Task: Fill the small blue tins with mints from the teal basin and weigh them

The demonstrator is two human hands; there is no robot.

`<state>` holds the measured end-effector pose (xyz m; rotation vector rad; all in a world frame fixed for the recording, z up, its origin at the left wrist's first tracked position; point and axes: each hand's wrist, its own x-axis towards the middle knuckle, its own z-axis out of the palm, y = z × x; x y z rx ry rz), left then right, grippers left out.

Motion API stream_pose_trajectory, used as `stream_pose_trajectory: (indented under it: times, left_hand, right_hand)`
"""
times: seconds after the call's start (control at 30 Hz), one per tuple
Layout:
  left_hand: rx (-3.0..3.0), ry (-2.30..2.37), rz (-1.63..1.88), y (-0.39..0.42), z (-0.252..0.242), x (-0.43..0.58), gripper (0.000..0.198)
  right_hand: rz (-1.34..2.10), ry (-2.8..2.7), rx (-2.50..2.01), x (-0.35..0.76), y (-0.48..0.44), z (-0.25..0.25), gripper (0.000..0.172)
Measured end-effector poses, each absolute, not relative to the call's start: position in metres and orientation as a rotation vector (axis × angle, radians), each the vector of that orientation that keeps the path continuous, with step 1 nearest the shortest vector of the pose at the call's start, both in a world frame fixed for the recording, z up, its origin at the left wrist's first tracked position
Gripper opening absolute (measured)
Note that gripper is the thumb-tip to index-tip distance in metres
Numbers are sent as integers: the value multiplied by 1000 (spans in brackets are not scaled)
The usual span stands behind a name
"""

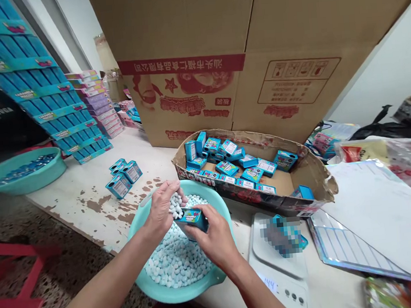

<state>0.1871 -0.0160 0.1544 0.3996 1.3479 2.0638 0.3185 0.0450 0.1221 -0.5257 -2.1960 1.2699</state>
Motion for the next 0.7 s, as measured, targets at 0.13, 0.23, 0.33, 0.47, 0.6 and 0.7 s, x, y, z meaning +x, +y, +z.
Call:
stream_pose_trajectory:
  times: [0.13,0.23,0.33,0.47,0.6,0.7]
  left_hand:
    - [398,1357,2033,-17,153,188,36]
    - [451,1355,2009,-17,152,188,33]
    - [466,1375,2003,-15,151,189,32]
    - [469,1375,2028,-13,150,190,32]
    - [488,1387,2056,-12,152,190,28]
    - [509,1373,2063,-10,152,191,26]
  right_hand:
    - [1287,-2208,-521,318,46,122,30]
    - [1297,-2224,-518,318,44,122,30]
    - [1312,-2227,-526,317,43,123,31]
    - [1317,-2187,-541,318,43,124,31]
    - [1275,-2169,-542,318,45,125,30]
    - [1279,-2187,-537,319,45,124,29]
